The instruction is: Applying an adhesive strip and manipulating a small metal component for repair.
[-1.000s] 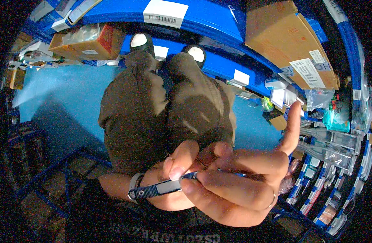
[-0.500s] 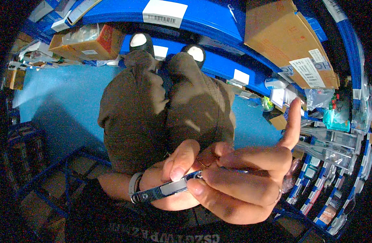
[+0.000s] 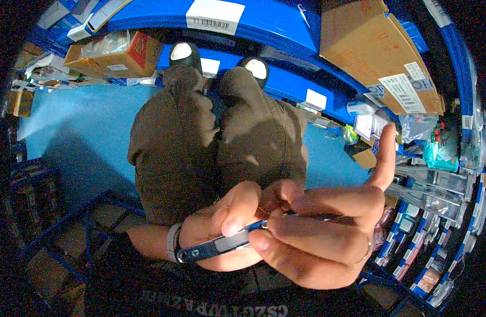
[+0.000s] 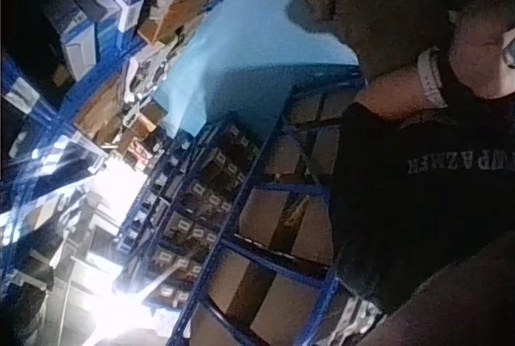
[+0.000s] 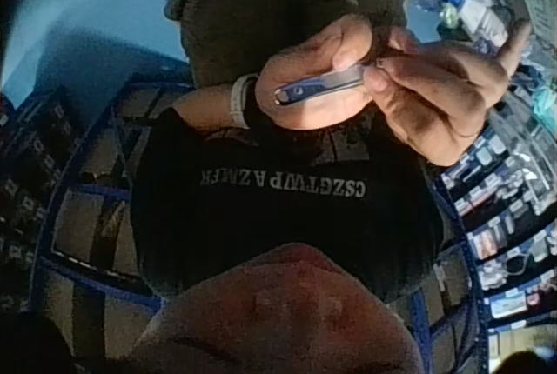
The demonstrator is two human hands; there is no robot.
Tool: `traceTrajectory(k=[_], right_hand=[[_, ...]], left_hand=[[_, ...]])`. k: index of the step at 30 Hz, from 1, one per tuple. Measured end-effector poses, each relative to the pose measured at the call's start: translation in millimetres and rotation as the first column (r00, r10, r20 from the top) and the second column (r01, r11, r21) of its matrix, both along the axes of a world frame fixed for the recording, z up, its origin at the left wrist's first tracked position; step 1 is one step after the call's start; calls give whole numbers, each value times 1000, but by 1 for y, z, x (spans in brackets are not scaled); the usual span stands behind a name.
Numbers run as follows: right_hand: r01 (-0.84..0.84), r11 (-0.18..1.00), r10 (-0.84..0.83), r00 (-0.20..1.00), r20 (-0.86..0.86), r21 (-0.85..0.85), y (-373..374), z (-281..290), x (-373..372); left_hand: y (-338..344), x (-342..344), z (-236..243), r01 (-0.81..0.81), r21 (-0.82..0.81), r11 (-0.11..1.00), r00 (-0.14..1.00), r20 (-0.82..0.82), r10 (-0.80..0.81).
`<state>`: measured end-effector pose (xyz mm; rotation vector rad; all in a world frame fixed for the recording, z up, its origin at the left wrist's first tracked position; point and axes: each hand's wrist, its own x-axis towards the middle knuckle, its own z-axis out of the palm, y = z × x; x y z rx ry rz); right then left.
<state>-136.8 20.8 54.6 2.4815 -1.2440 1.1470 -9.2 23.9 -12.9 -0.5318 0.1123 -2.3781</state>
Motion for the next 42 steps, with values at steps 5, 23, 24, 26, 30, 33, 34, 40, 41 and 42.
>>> traceTrajectory(k=[5, 23, 24, 26, 30, 33, 34, 40, 41, 42], right_hand=[[-4, 1000, 4, 1000, -15, 22, 0, 5, 1], [105, 966, -68, 985, -161, 238, 10, 22, -4], [90, 974, -60, 988, -144, 208, 10, 20, -4], [18, 996, -10, 996, -94, 86, 5, 8, -5], [12, 987, 9, 991, -133, 159, 7, 17, -11], [25, 991, -11, 993, -115, 128, 7, 12, -4], [25, 997, -18, 996, -89, 79, 5, 5, 0], [100, 984, -78, 986, -149, 149, 10, 13, -5], [109, 982, -86, 986, -145, 157, 10, 13, -4], [117, 980, -94, 986, -140, 164, 11, 12, -2]], left_hand=[[-3, -1, -1, 21, -34, 999, 1000, -9, -21], [-4, 3, 0, -37, -108, 993, 966, 249, 63], [-3, 3, 1, -3, -78, 997, 965, 263, 24], [-2, 3, 0, -14, -104, 994, 957, 286, 43], [-5, 3, 1, -95, -170, 981, 942, 304, 144], [-3, 3, -3, -93, -167, 982, 944, 300, 141], [-3, 2, -4, -96, -176, 980, 942, 302, 147], [-2, 4, 1, -88, -150, 985, 939, 316, 132], [-2, 3, 1, -92, -148, 985, 945, 300, 134], [-3, 2, 0, -96, -147, 984, 949, 284, 136]])
